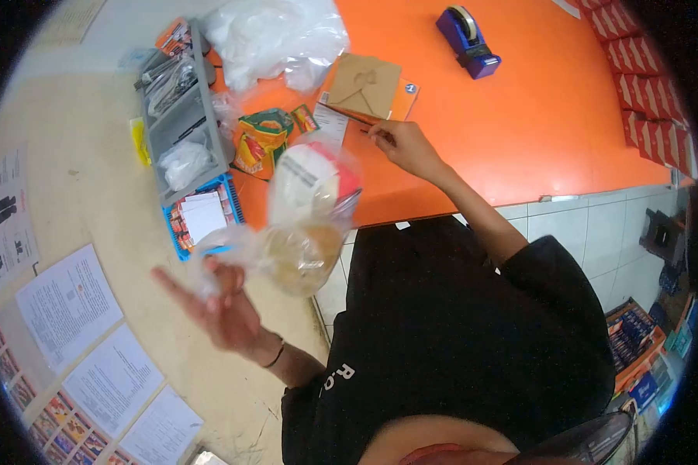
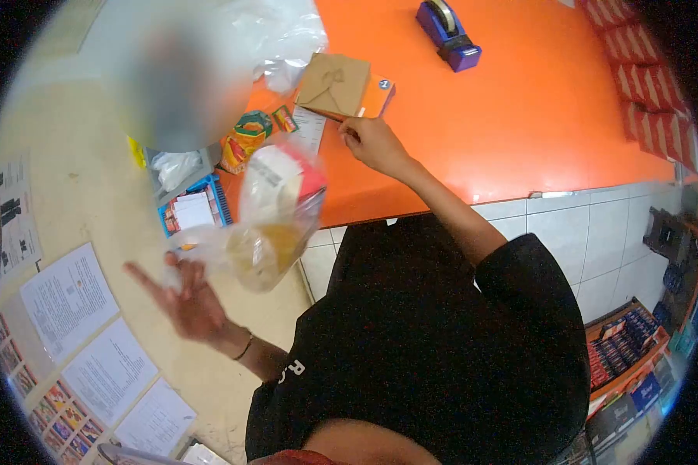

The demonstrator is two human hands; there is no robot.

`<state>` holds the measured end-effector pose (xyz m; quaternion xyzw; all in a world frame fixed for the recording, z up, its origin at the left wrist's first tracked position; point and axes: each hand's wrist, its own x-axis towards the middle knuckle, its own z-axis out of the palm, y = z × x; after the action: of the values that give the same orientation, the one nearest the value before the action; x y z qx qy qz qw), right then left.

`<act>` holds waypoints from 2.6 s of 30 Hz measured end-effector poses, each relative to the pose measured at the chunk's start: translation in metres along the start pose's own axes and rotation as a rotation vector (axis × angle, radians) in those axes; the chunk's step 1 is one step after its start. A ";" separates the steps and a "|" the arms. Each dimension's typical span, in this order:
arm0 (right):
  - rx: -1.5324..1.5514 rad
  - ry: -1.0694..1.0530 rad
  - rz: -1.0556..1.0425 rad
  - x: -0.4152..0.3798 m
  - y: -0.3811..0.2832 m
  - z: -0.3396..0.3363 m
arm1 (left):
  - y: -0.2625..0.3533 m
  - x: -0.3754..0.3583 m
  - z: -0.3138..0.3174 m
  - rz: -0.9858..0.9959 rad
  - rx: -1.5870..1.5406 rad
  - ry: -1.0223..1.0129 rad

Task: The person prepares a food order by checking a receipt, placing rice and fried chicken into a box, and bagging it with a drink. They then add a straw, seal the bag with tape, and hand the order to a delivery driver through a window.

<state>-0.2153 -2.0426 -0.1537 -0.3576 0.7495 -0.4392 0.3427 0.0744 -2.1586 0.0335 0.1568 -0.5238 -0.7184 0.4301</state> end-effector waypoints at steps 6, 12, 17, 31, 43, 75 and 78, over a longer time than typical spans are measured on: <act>-0.487 0.185 -0.171 0.015 0.045 0.073 | 0.044 0.015 -0.014 0.151 0.344 0.080; -0.565 0.200 -0.006 0.024 0.060 0.085 | 0.025 0.026 -0.033 0.016 0.372 0.103; -0.683 0.223 -0.126 0.009 0.048 0.073 | 0.011 0.035 -0.037 -0.100 0.458 0.168; -0.841 0.309 -0.265 -0.020 0.080 0.082 | -0.106 0.027 -0.013 -0.414 0.252 -0.128; -0.826 0.227 -0.298 -0.028 0.090 0.066 | -0.144 0.022 -0.018 -0.274 0.505 -0.179; -0.942 0.014 -0.048 -0.052 0.062 0.107 | -0.165 0.024 -0.017 -0.256 0.504 -0.162; -0.985 0.119 -0.156 -0.054 0.079 0.108 | -0.164 0.023 -0.021 -0.273 0.507 -0.138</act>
<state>-0.1175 -2.0137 -0.2551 -0.5060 0.8572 -0.0771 0.0559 0.0003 -2.1763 -0.1153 0.2793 -0.6886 -0.6247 0.2398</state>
